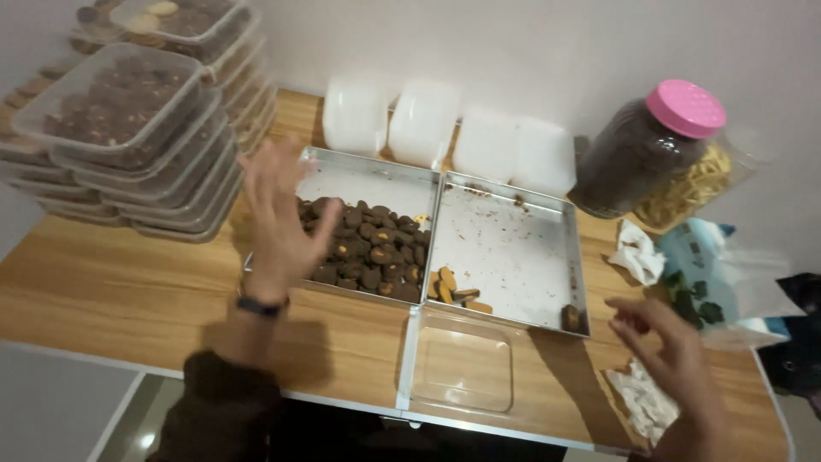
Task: Packaging chocolate cookies by hand into plastic containers from a metal tray.
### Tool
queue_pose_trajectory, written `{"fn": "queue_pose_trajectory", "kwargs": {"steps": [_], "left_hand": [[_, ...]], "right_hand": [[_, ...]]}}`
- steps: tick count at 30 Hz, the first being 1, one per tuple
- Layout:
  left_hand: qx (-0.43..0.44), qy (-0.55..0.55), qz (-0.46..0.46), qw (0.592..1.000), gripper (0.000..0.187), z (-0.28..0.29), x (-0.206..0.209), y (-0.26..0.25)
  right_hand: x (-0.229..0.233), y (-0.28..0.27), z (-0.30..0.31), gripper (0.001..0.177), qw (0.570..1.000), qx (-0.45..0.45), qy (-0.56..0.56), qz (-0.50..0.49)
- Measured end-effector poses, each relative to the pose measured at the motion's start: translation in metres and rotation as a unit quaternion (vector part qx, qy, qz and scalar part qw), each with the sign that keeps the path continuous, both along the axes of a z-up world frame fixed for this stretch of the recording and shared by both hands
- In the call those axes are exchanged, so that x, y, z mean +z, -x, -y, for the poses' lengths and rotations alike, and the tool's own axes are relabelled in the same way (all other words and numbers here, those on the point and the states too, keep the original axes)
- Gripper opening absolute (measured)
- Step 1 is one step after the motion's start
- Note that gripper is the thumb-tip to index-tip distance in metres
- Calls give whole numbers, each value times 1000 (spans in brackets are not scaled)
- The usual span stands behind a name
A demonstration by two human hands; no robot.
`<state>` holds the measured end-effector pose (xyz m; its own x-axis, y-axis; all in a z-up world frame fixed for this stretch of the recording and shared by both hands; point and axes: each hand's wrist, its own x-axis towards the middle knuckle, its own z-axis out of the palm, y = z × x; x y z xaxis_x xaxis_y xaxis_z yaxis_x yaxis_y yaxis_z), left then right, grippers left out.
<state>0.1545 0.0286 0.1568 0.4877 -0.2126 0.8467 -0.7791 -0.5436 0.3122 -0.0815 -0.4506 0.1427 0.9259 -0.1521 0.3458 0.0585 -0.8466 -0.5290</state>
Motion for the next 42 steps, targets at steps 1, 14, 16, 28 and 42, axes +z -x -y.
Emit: {"fn": "queue_pose_trajectory", "kwargs": {"steps": [1, 14, 16, 28, 42], "left_hand": [[36, 16, -34, 999, 53, -1, 9, -12], [-102, 205, -548, 804, 67, -69, -21, -79], [-94, 206, -543, 809, 61, -70, -32, -89], [-147, 101, -430, 885, 56, -83, -85, -119], [-177, -104, -352, 913, 37, -37, -73, -97]], "right_hand": [[17, -10, 8, 35, 996, -6, 45, -72], [84, -87, -2, 31, 963, 89, 78, -244], [73, -103, -15, 32, 954, 100, 87, -268], [34, -137, -89, 38, 902, 221, 124, -351], [45, -115, -92, 50, 900, 199, 154, -355]]}}
